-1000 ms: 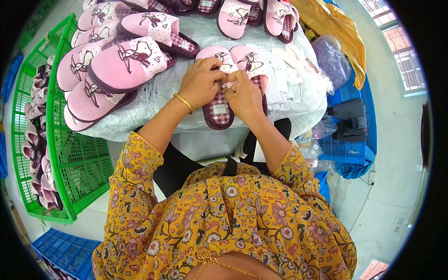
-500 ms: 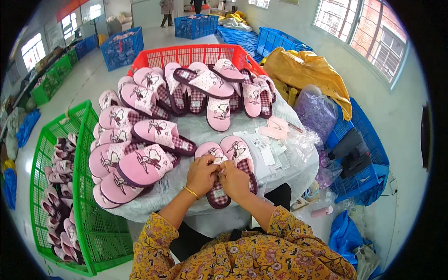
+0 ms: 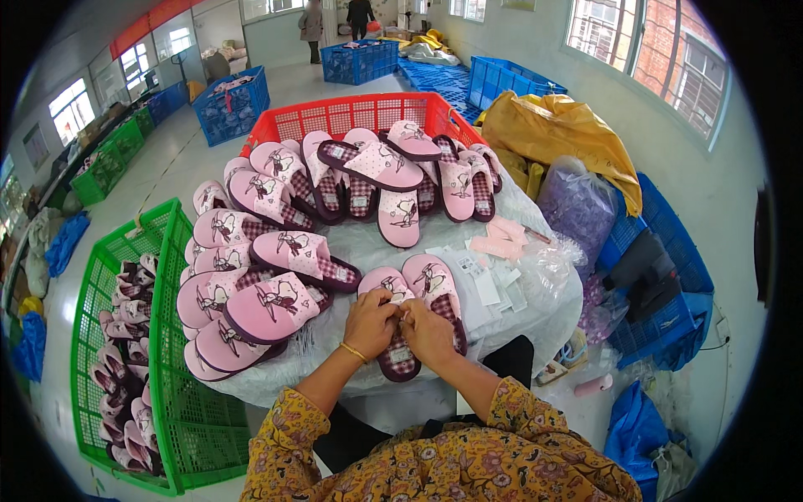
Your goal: The person sits on the floor and attaches paper labels to pairs of pink slippers with cartoon designs. They pick up slippers from nearby crates, affix labels, and place the labeled pairs back into the crates.
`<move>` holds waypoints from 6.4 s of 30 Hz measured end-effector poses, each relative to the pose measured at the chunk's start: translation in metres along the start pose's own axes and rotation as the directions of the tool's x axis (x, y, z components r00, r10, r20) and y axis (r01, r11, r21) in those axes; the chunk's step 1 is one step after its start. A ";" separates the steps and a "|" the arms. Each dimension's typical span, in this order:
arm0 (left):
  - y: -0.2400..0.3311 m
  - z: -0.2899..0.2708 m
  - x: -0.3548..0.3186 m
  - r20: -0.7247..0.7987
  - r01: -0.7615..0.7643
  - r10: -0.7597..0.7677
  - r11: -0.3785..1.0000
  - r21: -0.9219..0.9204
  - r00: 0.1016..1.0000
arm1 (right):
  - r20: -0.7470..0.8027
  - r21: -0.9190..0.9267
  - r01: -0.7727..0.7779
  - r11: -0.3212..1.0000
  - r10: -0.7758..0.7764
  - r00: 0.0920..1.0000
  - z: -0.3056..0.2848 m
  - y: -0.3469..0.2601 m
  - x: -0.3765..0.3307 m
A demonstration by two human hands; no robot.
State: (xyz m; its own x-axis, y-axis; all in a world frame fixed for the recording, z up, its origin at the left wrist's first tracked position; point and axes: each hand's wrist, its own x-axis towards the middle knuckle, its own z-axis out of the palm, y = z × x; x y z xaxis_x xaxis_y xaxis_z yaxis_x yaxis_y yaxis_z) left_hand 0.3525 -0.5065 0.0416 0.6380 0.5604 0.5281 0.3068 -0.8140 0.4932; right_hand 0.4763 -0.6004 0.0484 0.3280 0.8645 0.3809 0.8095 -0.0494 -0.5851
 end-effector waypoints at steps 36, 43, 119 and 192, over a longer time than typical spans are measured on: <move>-0.016 0.003 0.003 0.085 -0.020 0.017 0.999 0.028 0.996 | 0.086 0.044 -0.093 0.995 0.089 0.992 -0.002 0.003 0.007; -0.011 0.000 0.003 0.098 -0.005 0.001 0.999 0.042 0.995 | 0.122 0.060 -0.110 0.992 0.102 0.987 -0.003 0.002 0.004; 0.033 0.015 0.018 0.246 0.451 -0.380 0.700 -0.554 0.892 | 0.187 0.160 -0.184 0.970 0.153 0.970 -0.129 0.051 -0.090; 0.035 0.004 -0.002 0.330 0.453 -0.329 0.775 -0.442 0.885 | 0.159 -0.210 0.291 0.933 -0.262 0.952 -0.057 0.021 -0.021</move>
State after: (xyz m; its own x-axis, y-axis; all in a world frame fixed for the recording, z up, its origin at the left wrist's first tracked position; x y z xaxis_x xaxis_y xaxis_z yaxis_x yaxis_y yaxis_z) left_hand 0.3646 -0.5373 0.0551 0.6965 0.7134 0.0771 0.2145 -0.3095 0.9264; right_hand 0.5139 -0.6483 0.0688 0.0232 0.9154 0.4020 0.9535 0.1006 -0.2843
